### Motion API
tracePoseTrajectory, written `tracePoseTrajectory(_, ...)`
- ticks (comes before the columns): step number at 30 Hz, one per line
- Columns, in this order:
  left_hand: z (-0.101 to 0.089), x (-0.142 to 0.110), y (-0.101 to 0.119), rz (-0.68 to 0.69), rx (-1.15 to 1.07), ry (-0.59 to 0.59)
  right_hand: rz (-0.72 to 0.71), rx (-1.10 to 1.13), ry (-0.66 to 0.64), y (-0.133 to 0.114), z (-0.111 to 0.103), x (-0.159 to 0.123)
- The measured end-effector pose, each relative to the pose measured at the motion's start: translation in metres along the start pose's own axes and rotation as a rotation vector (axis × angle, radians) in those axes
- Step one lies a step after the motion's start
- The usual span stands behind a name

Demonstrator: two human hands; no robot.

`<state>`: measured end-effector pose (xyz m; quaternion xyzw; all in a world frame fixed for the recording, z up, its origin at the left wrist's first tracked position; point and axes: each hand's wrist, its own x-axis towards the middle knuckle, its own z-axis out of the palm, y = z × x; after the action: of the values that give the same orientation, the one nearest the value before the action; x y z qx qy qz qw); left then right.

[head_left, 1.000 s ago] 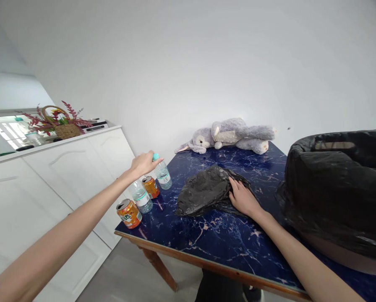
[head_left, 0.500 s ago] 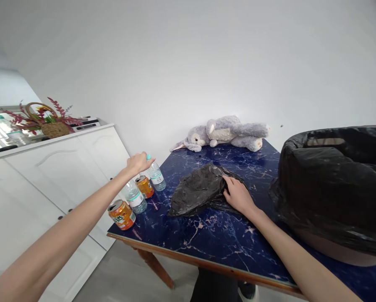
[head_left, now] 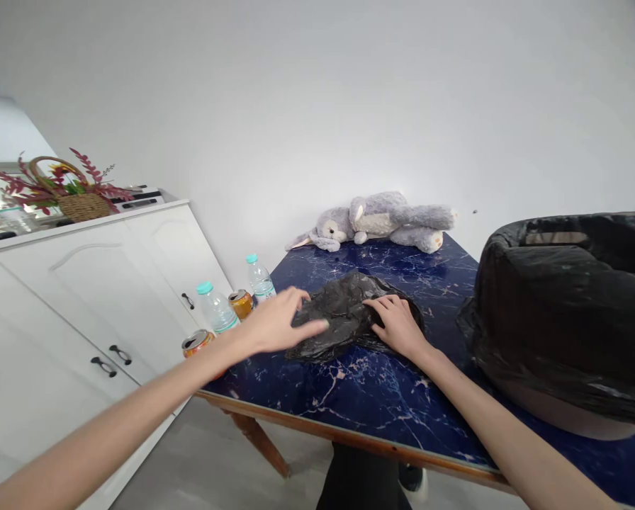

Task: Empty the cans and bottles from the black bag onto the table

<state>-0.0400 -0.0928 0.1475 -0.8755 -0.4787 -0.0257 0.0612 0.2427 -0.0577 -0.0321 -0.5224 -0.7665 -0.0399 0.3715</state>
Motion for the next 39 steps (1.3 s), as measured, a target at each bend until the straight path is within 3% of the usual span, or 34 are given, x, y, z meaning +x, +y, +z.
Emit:
tracePoseTrajectory(3, 0.029, -0.015, 0.018, 0.090, 0.044, -0.120, 0.029, -0.001, 0.045, -0.006, -0.011, 0.001)
tracePoseTrajectory(5, 0.036, -0.017, 0.018, 0.104, 0.016, -0.166, 0.067, -0.001, 0.098, -0.011, -0.022, -0.001)
tracePoseTrajectory(7, 0.030, -0.016, 0.015, 0.081, -0.143, -0.184, 0.095, -0.003, 0.139, -0.018, -0.036, -0.007)
tracePoseTrajectory(10, 0.006, -0.019, 0.015, 0.100, -0.478, -0.194, 0.067, 0.002, 0.148, -0.029, -0.057, -0.024)
tracePoseTrajectory(12, -0.011, -0.026, 0.017, 0.235, -0.700, -0.386, 0.012, 0.014, 0.098, -0.035, -0.072, -0.039)
tracePoseTrajectory(14, -0.020, -0.033, 0.019, 0.423, -0.963, -0.688, -0.043, 0.015, -0.044, -0.039, -0.086, -0.053)
tracePoseTrajectory(15, -0.021, -0.035, 0.018, 0.486, -1.099, -0.759, -0.063, -0.005, -0.137, -0.041, -0.094, -0.060)
tracePoseTrajectory(16, -0.019, -0.035, 0.016, 0.503, -1.207, -0.730, -0.077, -0.046, -0.225, -0.042, -0.101, -0.066)
tracePoseTrajectory(18, -0.006, -0.030, 0.010, 0.401, -1.233, -0.434, -0.090, -0.183, -0.343, -0.046, -0.113, -0.076)
tracePoseTrajectory(20, 0.016, -0.018, 0.000, 0.269, -0.971, -0.157, -0.098, -0.316, -0.380, -0.052, -0.122, -0.082)
tracePoseTrajectory(21, 0.031, -0.011, -0.005, 0.234, -0.787, -0.104, -0.105, -0.350, -0.383, -0.056, -0.124, -0.083)
tracePoseTrajectory(24, 0.082, 0.007, -0.021, 0.251, -0.363, -0.116, -0.138, -0.312, -0.350, -0.079, -0.125, -0.081)
tracePoseTrajectory(27, 0.128, 0.013, -0.031, 0.149, -0.175, -0.177, -0.191, -0.145, -0.296, -0.108, -0.118, -0.080)
tracePoseTrajectory(29, 0.149, 0.010, -0.034, 0.076, -0.090, -0.134, -0.231, -0.019, -0.305, -0.124, -0.113, -0.086)
tracePoseTrajectory(32, 0.165, 0.000, -0.037, 0.032, -0.008, -0.005, -0.213, 0.068, -0.287, -0.132, -0.103, -0.099)
tracePoseTrajectory(34, 0.168, -0.008, -0.039, -0.011, -0.008, 0.065, -0.090, 0.012, -0.205, -0.126, -0.096, -0.108)
tracePoseTrajectory(37, 0.169, -0.017, -0.041, -0.066, -0.049, 0.085, 0.080, -0.125, -0.148, -0.105, -0.086, -0.114)
tracePoseTrajectory(39, 0.170, -0.020, -0.042, -0.054, -0.054, 0.066, 0.091, -0.146, -0.206, -0.090, -0.080, -0.113)
